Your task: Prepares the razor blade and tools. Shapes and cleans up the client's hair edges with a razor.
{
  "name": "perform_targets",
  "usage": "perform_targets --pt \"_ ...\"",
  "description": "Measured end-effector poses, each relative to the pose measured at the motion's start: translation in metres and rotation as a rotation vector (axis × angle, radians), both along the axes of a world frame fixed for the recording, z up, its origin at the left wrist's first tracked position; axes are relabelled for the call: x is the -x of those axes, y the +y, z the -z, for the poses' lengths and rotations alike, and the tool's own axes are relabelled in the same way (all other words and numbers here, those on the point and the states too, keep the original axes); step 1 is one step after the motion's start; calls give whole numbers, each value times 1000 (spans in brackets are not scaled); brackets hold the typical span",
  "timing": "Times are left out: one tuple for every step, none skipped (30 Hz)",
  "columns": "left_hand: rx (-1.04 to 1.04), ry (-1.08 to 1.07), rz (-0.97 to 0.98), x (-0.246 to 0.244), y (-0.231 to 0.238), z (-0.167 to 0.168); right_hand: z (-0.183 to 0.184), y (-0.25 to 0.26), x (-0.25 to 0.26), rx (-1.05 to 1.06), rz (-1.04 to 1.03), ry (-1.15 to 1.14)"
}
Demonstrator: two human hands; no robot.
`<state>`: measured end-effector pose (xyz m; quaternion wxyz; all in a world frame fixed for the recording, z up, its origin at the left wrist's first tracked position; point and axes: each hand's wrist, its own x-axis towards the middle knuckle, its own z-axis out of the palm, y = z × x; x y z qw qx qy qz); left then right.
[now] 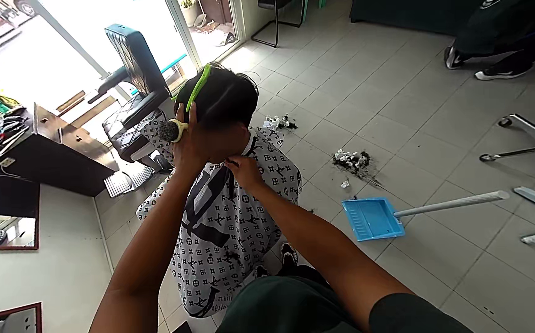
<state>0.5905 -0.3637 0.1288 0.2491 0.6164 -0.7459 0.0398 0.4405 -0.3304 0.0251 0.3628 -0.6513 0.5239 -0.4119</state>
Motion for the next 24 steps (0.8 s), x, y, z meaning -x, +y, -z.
perform_targets --pt "-10 3 -5 0 0 -1 -2 0 0 5 -5 8" --pt "-12 10 -2 0 0 -1 -3 -1 -1 12 -11 19" --pt "-5 13 6 0 0 0 -3 -2 -2 20 -15 34" --pt "2 15 13 0 0 0 -4 -3 -2 24 -19 44" --pt "7 16 18 -1 0 0 -5 -3 -2 16 -24 51" --pt "5 18 20 -1 0 0 -6 -3 -2 2 -28 58" --pt "-7 24 20 -1 0 0 -7 -2 -1 -4 -25 60" --pt "-18 26 15 0 0 -1 -7 -1 0 -7 -19 57" --pt "-29 29 10 0 0 -1 -6 -1 2 -17 -12 47" --pt "-40 27 8 0 0 -2 -5 -1 4 -20 1 34" --pt "-49 21 4 1 0 -2 -4 -1 5 -21 12 23" --pt "-53 19 6 0 0 -2 -3 -1 6 -22 18 16" --pt "-50 18 7 0 0 -2 -2 -1 6 -22 18 17" --pt "-45 24 9 0 0 -2 -3 -1 5 -19 14 24" --pt "-37 25 9 1 1 -2 -4 -1 4 -13 7 31" --pt "-36 23 8 1 1 -1 -4 -1 3 -6 -4 38" --pt "-32 18 7 1 1 -1 -5 -1 3 -5 -13 40" --pt "-28 17 12 0 1 -1 -5 -2 4 -11 -18 37" --pt "-24 15 18 0 1 -2 -4 -4 6 -13 -16 30" --pt "-24 15 23 0 1 -2 -3 -6 8 -17 -6 20" --pt "-31 13 20 -1 1 -2 -3 -8 10 -28 2 5" --pt "-37 11 16 -1 0 -3 -3 -9 11 -35 10 -10" --pt "-33 10 17 -1 0 -2 -3 -9 11 -43 9 -10" --pt "-27 8 20 -1 -1 -1 -4 -9 11 -47 1 -1"
